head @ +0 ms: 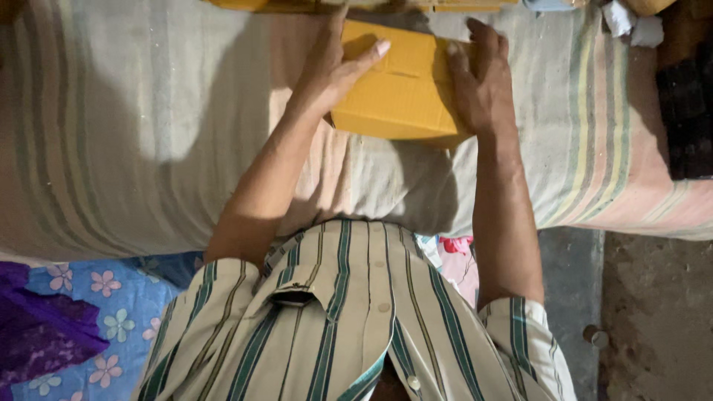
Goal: The person folds flat yellow cardboard boxes into open rectangular boxes, pressing the creases and corners flat with both hands, and places each finished box onto a growing stack of folded boxes beside them.
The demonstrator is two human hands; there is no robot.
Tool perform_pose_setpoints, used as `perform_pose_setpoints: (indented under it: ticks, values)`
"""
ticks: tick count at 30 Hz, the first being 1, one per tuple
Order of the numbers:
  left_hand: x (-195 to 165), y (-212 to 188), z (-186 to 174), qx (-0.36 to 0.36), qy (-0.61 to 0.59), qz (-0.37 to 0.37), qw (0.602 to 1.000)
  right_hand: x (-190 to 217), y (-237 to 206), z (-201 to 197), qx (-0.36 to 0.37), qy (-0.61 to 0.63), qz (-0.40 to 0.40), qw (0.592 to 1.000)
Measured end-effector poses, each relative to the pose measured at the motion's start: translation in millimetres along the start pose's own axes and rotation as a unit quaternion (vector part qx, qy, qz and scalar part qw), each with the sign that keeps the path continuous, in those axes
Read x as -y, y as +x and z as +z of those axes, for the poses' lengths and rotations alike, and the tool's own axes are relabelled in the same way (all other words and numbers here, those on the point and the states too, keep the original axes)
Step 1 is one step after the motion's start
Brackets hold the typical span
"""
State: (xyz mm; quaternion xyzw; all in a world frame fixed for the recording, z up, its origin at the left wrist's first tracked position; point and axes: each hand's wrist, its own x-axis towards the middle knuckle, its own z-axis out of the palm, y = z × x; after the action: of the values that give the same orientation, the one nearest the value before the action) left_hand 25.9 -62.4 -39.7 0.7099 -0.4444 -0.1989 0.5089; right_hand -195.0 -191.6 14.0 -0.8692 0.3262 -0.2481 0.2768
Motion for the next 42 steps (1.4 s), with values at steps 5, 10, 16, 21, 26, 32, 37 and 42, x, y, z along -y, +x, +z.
perform_pose_setpoints:
  ticks: [5, 10, 16, 21, 26, 32, 37, 42]
  values:
    - [-6, -14, -9, 0.064, -0.068, -0.139, 0.986, -7, -13, -1, -0.023, 0.137, 0.102, 0.985]
    - [-27, -27, -20, 0.081, -0.015, -0.090, 0.993, 12, -30, -20, -0.012, 0.048, 0.187, 0.981]
    - [-57, -33, -31, 0.124, -0.013, -0.152, 0.980, 48, -31, -36, -0.036, -0.002, 0.185, 0.982]
    - [-31, -54, -23, 0.080, -0.072, -0.051, 0.993, 42, -46, -25, -0.065, 0.047, 0.134, 0.988]
    - [89, -113, 20, 0.086, -0.108, 0.028, 0.990, -29, -106, 57, -0.033, 0.145, 0.087, 0.985]
    - [123, -106, 28, 0.004, 0.064, 0.120, 0.991, -71, -108, 80, -0.036, 0.385, -0.199, 0.900]
    - [84, -140, 25, 0.026, 0.013, 0.197, 0.980, -67, -119, 82, -0.102, 0.525, -0.053, 0.843]
    - [51, -164, 31, 0.013, -0.257, 0.164, 0.952, -64, -150, 66, -0.092, 0.488, -0.033, 0.867]
